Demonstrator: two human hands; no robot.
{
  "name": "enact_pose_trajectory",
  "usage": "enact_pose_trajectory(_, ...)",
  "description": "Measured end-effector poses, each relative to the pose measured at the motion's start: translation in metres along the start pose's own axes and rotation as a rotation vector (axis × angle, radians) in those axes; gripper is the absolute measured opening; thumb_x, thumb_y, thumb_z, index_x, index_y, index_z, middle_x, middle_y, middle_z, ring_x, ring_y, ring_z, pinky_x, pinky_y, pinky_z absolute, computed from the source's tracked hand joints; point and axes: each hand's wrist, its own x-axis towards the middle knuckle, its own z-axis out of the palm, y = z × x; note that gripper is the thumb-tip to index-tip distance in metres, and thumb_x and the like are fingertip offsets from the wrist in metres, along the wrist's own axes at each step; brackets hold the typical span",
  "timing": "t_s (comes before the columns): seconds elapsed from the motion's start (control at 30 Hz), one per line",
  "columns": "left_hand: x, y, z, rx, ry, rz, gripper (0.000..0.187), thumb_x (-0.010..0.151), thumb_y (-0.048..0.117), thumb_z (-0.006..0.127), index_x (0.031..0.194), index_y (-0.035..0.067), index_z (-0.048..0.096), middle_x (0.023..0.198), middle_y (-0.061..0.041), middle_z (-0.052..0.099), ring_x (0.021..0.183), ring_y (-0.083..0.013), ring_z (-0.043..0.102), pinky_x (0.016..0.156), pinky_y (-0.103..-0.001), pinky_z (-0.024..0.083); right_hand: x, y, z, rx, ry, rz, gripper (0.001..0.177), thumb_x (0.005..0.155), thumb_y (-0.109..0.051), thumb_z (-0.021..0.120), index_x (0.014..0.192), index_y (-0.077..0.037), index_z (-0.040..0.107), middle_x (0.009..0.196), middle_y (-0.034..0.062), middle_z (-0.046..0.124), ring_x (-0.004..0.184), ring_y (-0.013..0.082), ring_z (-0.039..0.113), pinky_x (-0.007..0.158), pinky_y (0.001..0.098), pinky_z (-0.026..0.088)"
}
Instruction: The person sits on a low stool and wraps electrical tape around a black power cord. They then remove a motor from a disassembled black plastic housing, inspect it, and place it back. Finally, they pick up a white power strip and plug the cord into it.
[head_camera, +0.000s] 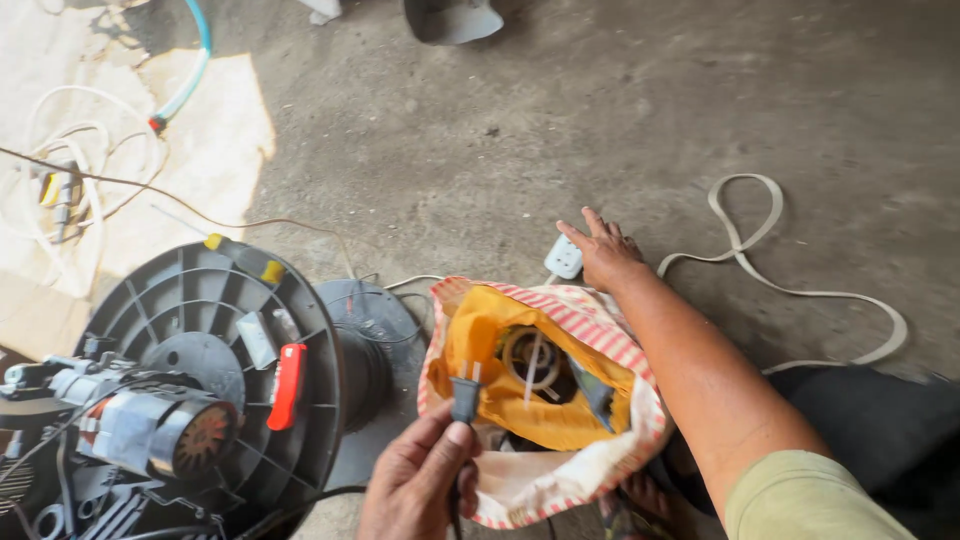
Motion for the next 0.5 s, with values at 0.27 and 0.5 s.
enact_pose_trajectory(0.27, 0.006, -0.018, -0.028, 0.001, 0.106, -0.117, 0.042, 0.095, 0.012, 0.063, 0.136, 0.003, 0.063, 0.081, -0.006, 0.064, 0.052, -0.0108, 0.054, 0.047, -0.024, 0.047, 0.015, -0.009, 0.019, -0.308, -0.082, 0.042, 0.046, 0.101, -0.025, 0.058, 0.145, -0.037, 0.054, 0.154, 0.0061, 0.041, 0.149, 0.0314, 0.033, 0.125, 0.0606, 0.022)
enact_pose_trajectory(0.5, -0.017, -0.047, -0.053, 0.060, 0.027, -0.009, 0.044, 0.094, 0.013, 0.062, 0.136, 0.000, 0.065, 0.081, -0.009, 0.066, 0.051, -0.0131, 0.056, 0.044, -0.027, 0.046, -0.047, -0.014, -0.030, -0.175, 0.203, -0.254, 0.063, 0.087, -0.022, 0.071, 0.147, -0.018, 0.053, 0.129, 0.0157, 0.055, 0.110, 0.0386, 0.065, 0.097, 0.0508, 0.054)
